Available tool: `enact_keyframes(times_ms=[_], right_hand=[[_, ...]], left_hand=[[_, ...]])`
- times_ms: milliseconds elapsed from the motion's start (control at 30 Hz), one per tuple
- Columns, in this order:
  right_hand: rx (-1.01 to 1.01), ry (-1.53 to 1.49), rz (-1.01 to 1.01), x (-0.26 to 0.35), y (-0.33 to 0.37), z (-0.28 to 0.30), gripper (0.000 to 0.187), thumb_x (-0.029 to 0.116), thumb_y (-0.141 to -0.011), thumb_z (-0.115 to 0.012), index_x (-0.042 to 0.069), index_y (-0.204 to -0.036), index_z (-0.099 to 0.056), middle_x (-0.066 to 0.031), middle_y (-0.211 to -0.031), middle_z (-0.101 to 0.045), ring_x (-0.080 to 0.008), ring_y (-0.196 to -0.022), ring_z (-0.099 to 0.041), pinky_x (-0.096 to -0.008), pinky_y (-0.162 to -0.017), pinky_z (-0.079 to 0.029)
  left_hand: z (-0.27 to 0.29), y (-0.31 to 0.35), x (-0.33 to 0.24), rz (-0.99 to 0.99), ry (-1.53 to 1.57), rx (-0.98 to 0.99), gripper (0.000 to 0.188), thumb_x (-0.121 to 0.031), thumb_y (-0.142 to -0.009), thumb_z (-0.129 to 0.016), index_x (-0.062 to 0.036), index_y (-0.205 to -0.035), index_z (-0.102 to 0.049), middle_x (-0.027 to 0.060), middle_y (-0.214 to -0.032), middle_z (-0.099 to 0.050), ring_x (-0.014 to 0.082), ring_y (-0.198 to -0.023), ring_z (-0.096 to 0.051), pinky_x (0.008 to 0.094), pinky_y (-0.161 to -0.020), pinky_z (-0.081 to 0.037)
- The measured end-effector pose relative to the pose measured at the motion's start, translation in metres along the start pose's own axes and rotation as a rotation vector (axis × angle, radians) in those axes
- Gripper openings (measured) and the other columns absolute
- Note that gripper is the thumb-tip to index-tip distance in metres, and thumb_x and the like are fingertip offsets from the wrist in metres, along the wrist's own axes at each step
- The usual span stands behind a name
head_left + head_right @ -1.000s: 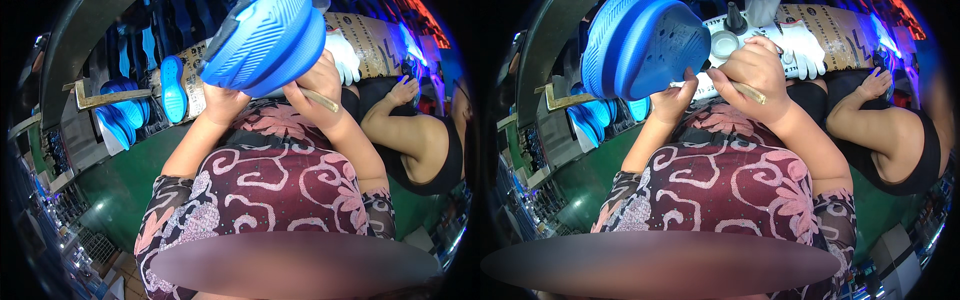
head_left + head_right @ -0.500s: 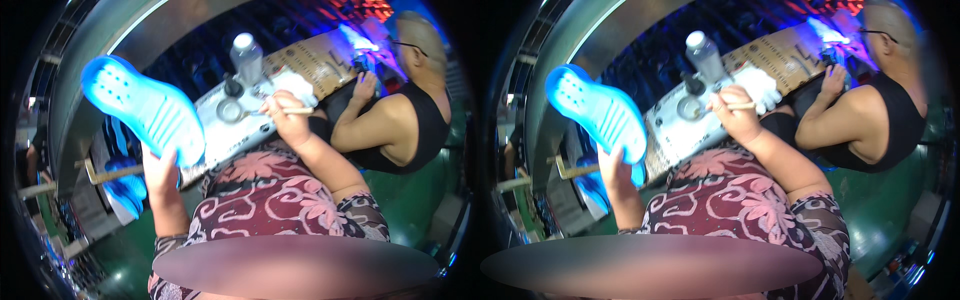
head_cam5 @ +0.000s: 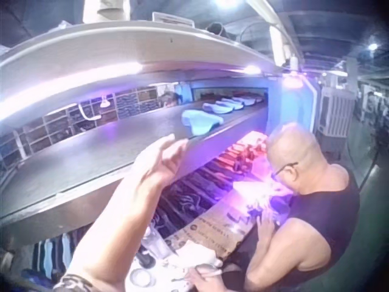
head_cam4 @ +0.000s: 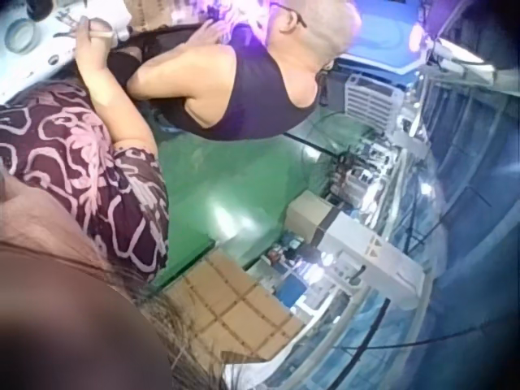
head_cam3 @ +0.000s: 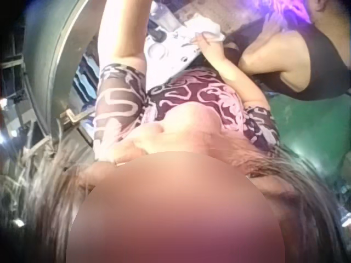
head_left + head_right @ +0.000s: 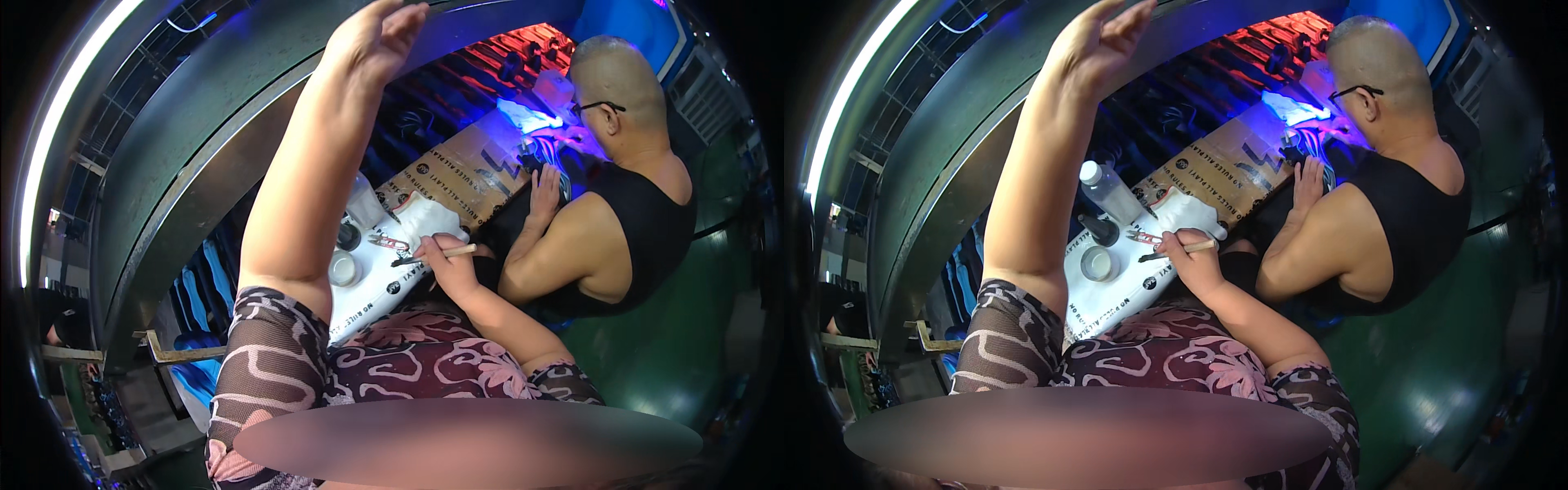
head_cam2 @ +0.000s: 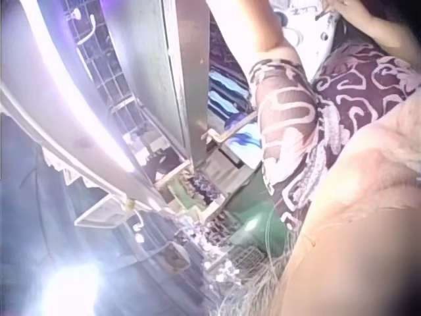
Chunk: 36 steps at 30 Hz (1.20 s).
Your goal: The person paints the edges of blue shoe soles using a small brush dipped in a container of liquid, handling the soles one by one and placing them on a conveyor belt.
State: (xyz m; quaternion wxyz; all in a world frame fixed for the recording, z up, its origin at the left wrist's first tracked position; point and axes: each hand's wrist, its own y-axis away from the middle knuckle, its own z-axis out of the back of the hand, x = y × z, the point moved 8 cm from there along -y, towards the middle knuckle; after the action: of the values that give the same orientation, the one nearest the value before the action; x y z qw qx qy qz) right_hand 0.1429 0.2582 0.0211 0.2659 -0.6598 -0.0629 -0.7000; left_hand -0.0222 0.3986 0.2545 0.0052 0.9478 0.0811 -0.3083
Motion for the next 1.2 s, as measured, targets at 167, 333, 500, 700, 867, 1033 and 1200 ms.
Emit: enact_keyframes(times_ms=[167,333,500,700,867,1033,1200], right_hand=[[-0.037,0.022,-0.099,-0.012,0.005,0.013,0.027,0.015,-0.09,-0.056,-0.001,-0.071,-0.064,-0.0103,-0.067,-0.065,-0.0165,-0.06,-0.059,-0.0287,-0.058,-0.044],[-0.025,-0.116,-0.103,-0.033,0.006,0.003,0.028,0.018,-0.092,-0.055,0.001,-0.073,-0.066,-0.002,-0.057,-0.054,-0.0086,-0.055,-0.049,-0.0248,-0.053,-0.039],[0.037,-0.262,-0.216,-0.046,0.005,-0.026,0.028,0.021,-0.093,-0.054,0.002,-0.077,-0.066,0.0007,-0.06,-0.053,-0.0069,-0.057,-0.048,-0.023,-0.053,-0.039],[0.234,-0.213,-0.24,-0.041,0.0,-0.074,0.031,0.023,-0.095,-0.051,0.001,-0.076,-0.064,-0.0025,-0.069,-0.06,-0.0089,-0.064,-0.053,-0.0233,-0.06,-0.043],[0.18,-0.166,-0.34,-0.043,0.007,-0.064,0.031,0.023,-0.096,-0.049,0.002,-0.078,-0.064,-0.0038,-0.073,-0.063,-0.0099,-0.066,-0.054,-0.0237,-0.064,-0.043],[0.145,-0.071,-0.333,-0.051,0.008,-0.037,0.033,0.026,-0.096,-0.05,0.001,-0.078,-0.062,-0.0043,-0.073,-0.061,-0.0096,-0.063,-0.05,-0.0233,-0.063,-0.04],[0.143,-0.098,-0.342,-0.047,0.009,-0.047,0.035,0.028,-0.096,-0.05,0.0,-0.077,-0.062,-0.0035,-0.07,-0.058,-0.009,-0.065,-0.048,-0.0229,-0.065,-0.039]], left_hand=[[-0.007,0.08,0.008,-0.232,-0.299,0.108,0.055,-0.015,-0.089,-0.059,0.0037,-0.134,-0.034,0.0234,-0.123,-0.053,0.0318,-0.112,-0.055,0.0391,-0.099,-0.044],[0.181,0.2,0.005,-0.114,-0.747,-0.31,0.049,-0.024,-0.092,-0.056,0.0011,-0.132,-0.042,0.0183,-0.116,-0.057,0.026,-0.108,-0.058,0.0366,-0.096,-0.045],[0.371,0.406,-0.045,0.07,-1.676,-0.925,0.053,-0.025,-0.085,-0.064,-0.0016,-0.129,-0.046,0.0139,-0.101,-0.063,0.0178,-0.086,-0.061,0.0302,-0.075,-0.049],[0.496,0.583,-0.027,0.588,-1.796,-1.225,0.088,-0.045,-0.065,-0.076,-0.0018,-0.133,-0.039,0.0278,-0.115,-0.057,0.0408,-0.105,-0.056,0.043,-0.093,-0.043],[0.511,0.567,0.019,0.188,-0.914,-1.117,0.077,-0.004,-0.075,-0.071,-0.0095,-0.139,-0.029,0.0127,-0.096,-0.061,0.0152,-0.048,-0.054,0.0246,-0.034,-0.04],[0.456,0.535,0.022,-0.096,-0.181,-1.118,0.028,-0.014,-0.086,-0.06,-0.0024,-0.111,-0.052,0.0067,-0.096,-0.061,0.0149,-0.081,-0.06,0.0263,-0.06,-0.048],[0.36,0.469,0.016,-0.286,-0.396,-1.0,0.042,-0.018,-0.09,-0.054,-0.0072,-0.128,-0.039,0.011,-0.115,-0.056,0.0211,-0.096,-0.059,0.0332,-0.073,-0.052]])
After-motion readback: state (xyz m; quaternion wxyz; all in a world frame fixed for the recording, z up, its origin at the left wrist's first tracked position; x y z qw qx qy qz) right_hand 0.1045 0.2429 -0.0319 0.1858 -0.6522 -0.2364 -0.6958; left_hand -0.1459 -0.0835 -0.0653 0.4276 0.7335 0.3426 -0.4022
